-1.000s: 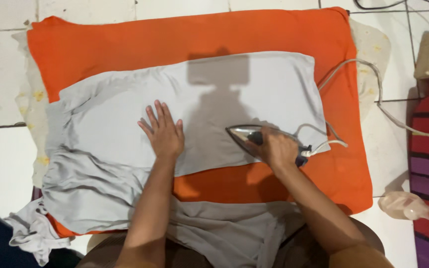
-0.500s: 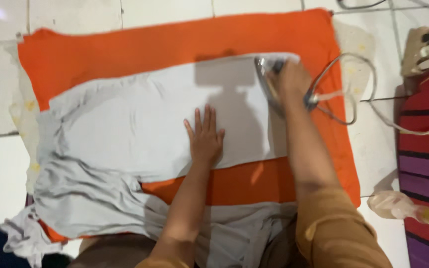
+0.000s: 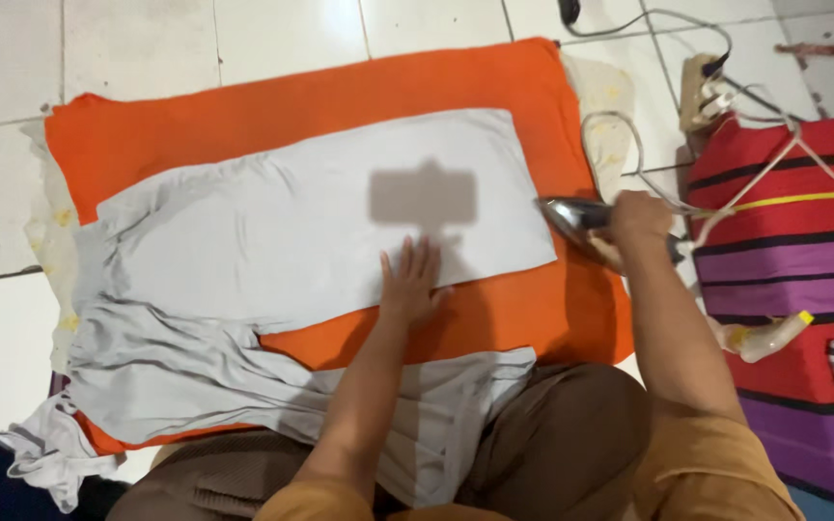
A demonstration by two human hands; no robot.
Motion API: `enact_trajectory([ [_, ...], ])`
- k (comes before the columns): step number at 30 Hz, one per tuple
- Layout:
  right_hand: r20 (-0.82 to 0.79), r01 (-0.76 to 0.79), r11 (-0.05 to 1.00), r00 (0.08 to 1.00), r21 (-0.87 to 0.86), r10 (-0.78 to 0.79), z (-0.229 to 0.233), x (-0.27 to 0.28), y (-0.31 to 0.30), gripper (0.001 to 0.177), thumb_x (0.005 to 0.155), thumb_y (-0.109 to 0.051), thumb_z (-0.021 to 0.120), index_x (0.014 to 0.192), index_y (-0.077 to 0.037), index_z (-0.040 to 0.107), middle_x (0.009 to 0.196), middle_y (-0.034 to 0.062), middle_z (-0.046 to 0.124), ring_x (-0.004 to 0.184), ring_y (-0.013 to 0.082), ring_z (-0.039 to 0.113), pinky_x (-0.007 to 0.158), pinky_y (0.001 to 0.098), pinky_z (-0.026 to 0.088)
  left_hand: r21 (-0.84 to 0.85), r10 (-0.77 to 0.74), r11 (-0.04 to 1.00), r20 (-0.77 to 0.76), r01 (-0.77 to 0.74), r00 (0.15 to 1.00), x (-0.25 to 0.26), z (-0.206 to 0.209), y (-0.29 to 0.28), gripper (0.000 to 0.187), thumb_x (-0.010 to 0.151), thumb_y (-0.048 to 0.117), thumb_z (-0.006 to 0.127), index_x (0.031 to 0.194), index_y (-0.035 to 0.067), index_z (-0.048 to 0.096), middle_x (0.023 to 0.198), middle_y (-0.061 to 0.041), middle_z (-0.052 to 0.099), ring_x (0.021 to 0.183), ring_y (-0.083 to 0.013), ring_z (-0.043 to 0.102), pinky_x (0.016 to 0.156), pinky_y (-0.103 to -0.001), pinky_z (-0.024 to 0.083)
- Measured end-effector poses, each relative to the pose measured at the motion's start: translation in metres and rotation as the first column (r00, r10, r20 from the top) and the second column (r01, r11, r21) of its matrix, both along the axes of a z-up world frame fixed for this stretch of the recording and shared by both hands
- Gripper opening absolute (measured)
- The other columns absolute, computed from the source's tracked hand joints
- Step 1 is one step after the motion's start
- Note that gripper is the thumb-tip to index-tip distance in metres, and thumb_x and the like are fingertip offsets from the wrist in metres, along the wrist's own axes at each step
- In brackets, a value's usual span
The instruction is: The person irons a pair of beige shorts and a white long-sleeved shirt on an orange mat. They spray water on the garments, smooth them by hand, and use an electric iron to press the fabric, then fold and set aside the finished items.
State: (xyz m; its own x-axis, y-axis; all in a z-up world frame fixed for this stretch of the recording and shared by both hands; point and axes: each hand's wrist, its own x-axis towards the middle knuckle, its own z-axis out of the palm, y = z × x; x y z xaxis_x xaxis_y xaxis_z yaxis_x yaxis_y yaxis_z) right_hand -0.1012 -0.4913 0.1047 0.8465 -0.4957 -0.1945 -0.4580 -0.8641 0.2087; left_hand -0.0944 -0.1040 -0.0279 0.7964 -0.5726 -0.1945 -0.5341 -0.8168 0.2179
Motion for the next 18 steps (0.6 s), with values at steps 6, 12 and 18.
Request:
enact_trajectory([
  [6, 0.681, 0.232, 0.935, 0.641, 0.267, -0.354, -0.035, -0.073, -0.082, 0.055, 0.077, -0.047, 0.099, 0.103, -0.003, 0.08, 0.091, 0.024, 0.074, 0.081, 0.0414, 0.07, 0.072, 0.0521, 0.054, -0.111, -0.133, 0.986, -0.049, 0.127, 0.99, -0.021, -0.004, 0.031, 0.085, 0.096, 0.061, 0.048, 0.162, 0.015, 0.019, 0.171, -0.008, 0.009, 0.156, -0.0341, 0.007, 0.122, -0.06, 0.01],
  [12, 0.658, 0.065, 0.669, 0.132, 0.741, -0.742, -0.106, -0.095, -0.07, 0.037, 0.086, -0.026, 0.095, 0.093, 0.004, 0.075, 0.082, 0.0072, 0.075, 0.07, 0.0162, 0.066, 0.063, 0.0396, 0.056, -0.346, -0.127, 0.932, -0.024, 0.111, 0.992, 0.004, 0.011, 0.111, 0.068, 0.095, 0.038, 0.07, 0.149, 0.004, 0.046, 0.157, -0.018, 0.043, 0.15, -0.0413, 0.028, 0.123, -0.048, 0.025],
  [18, -0.311, -0.338, -0.319, 0.081, 0.885, -0.947, -0.081, -0.092, -0.01, 0.022, 0.095, -0.013, 0.067, 0.104, 0.004, 0.057, 0.085, 0.0144, 0.073, 0.075, 0.0321, 0.077, 0.066, 0.0468, 0.063, -0.431, 0.086, 0.902, 0.089, -0.039, 0.992, -0.02, 0.064, 0.266, 0.032, 0.084, 0.016, 0.076, 0.113, 0.004, 0.073, 0.121, -0.017, 0.07, 0.115, -0.0394, 0.062, 0.1, -0.046, 0.051],
])
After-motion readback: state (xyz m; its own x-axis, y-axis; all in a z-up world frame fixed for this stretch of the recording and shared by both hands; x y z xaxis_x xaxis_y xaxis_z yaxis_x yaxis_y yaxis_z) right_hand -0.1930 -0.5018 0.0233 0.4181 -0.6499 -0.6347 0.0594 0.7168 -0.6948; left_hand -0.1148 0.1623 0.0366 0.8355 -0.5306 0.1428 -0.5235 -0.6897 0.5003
